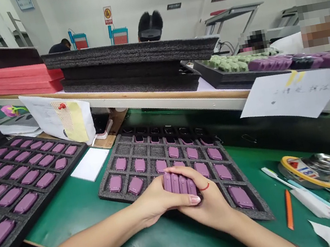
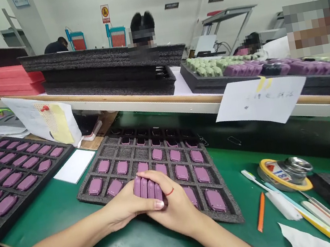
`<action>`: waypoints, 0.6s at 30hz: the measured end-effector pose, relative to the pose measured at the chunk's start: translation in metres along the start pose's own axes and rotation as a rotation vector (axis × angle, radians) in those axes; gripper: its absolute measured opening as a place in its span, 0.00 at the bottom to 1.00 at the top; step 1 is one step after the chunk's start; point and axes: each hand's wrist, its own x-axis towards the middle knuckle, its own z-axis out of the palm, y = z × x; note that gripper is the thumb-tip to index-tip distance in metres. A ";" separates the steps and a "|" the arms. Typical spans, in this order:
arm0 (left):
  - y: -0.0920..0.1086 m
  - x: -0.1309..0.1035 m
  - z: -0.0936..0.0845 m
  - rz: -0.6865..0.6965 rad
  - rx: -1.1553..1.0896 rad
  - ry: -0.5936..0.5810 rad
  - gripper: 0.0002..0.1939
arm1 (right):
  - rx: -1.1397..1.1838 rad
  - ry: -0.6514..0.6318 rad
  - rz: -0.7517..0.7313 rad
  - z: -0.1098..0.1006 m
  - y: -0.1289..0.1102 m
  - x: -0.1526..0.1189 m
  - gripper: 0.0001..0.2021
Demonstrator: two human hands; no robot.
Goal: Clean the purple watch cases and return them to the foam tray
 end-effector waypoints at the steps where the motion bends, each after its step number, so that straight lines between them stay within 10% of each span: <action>1: -0.001 0.000 0.001 -0.012 0.003 0.016 0.23 | 0.015 -0.032 0.016 -0.002 -0.002 0.000 0.36; 18: -0.013 0.014 -0.006 0.018 -0.061 0.015 0.36 | 0.080 0.089 0.096 0.005 0.025 -0.003 0.41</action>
